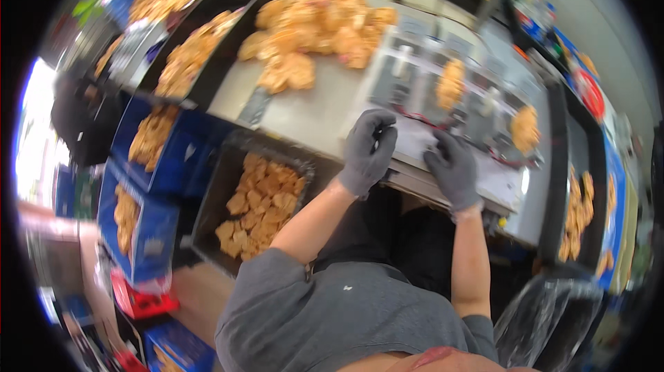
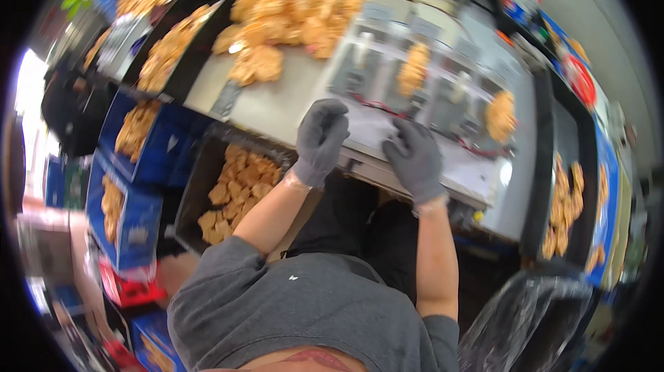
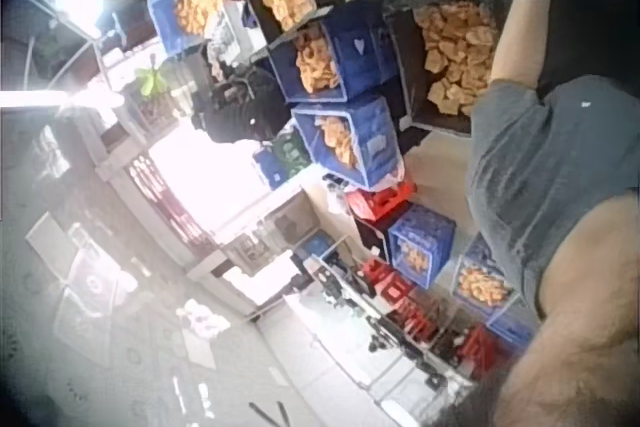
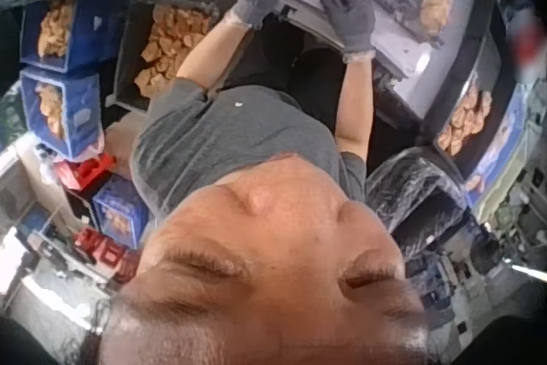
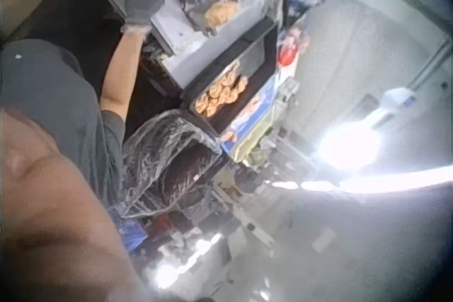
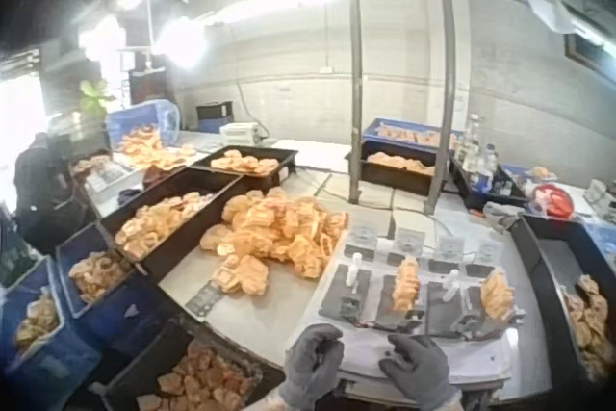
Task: The person picks up plastic toy components by hand, places them into an assembly jig, and then moves the assembled parts into a plastic bin.
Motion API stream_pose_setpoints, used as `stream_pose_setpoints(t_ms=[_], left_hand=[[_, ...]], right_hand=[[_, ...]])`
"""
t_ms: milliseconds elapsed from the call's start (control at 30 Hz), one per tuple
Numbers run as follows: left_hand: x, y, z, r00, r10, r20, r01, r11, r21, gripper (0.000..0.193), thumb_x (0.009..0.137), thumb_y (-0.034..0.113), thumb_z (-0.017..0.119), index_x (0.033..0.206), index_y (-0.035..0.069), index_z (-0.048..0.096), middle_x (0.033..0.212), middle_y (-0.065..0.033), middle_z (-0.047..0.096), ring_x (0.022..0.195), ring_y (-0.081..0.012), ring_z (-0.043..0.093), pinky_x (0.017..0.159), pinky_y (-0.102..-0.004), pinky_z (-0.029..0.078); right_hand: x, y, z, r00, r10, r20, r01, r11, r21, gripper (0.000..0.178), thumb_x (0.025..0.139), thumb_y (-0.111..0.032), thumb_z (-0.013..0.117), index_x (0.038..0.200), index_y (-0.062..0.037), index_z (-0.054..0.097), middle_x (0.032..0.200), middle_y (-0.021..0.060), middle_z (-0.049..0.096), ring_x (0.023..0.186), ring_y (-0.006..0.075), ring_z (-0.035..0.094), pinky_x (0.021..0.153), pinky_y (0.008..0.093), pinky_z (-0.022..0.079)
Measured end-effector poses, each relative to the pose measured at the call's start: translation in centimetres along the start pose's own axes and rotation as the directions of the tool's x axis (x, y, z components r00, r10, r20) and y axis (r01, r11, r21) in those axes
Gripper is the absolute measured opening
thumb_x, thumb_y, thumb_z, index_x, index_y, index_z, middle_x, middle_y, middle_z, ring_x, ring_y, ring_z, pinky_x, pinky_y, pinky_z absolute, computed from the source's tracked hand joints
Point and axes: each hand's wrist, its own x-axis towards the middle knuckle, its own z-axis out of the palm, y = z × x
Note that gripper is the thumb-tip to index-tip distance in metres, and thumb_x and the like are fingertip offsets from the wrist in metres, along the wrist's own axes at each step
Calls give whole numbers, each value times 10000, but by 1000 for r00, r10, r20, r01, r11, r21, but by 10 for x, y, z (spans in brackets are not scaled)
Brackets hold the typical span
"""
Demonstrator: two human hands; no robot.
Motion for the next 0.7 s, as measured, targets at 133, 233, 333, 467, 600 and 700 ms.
stream_pose_setpoints(t_ms=[133,233,333,467,600,700], left_hand=[[41,-11,-52,958,149,-244,-31,902,430,232,801,6,570,1026,58,543,889,-33,535,740,-123,539,702,-263,471],[73,-45,-96,927,294,-231,6,607,795,395,748,170,657,1118,98,538,1054,-114,507,929,-234,525,842,-347,446],[94,-64,-117,890,180,-419,368,262,892,691,655,386,707,1269,183,465,1262,-215,319,1143,-378,380,982,-412,342],[103,-90,-139,935,238,-263,145,420,896,397,699,255,692,1051,97,598,1175,-219,419,1011,-345,483,886,-384,420],[93,-84,-127,929,227,-291,95,615,782,186,713,172,675,854,52,652,1043,-174,506,927,-305,543,818,-337,458],[82,-87,-127,935,34,-352,252,635,730,174,711,163,669,859,71,668,1010,-149,529,970,-303,524,825,-343,455]], right_hand=[[-5,4,4,996,83,-12,-80,986,144,336,710,-140,693,1027,-54,626,817,72,587,717,175,557,664,289,461],[-5,0,8,996,92,8,-92,980,175,320,714,-135,697,1016,-52,628,795,62,579,716,160,552,661,279,459],[-5,-2,8,998,66,-1,-65,984,169,311,719,-137,695,1011,-55,628,794,60,581,709,160,553,659,282,461],[-1,-2,8,998,47,-35,-43,992,121,301,723,-139,694,1005,-57,628,784,56,580,692,158,553,654,278,462],[1,5,4,994,106,-2,-104,977,189,314,713,-145,701,1005,-54,629,780,51,587,669,148,545,645,263,461],[1,5,2,988,154,9,-153,965,215,379,687,-161,720,1038,-52,629,805,46,590,675,133,538,652,260,467]])
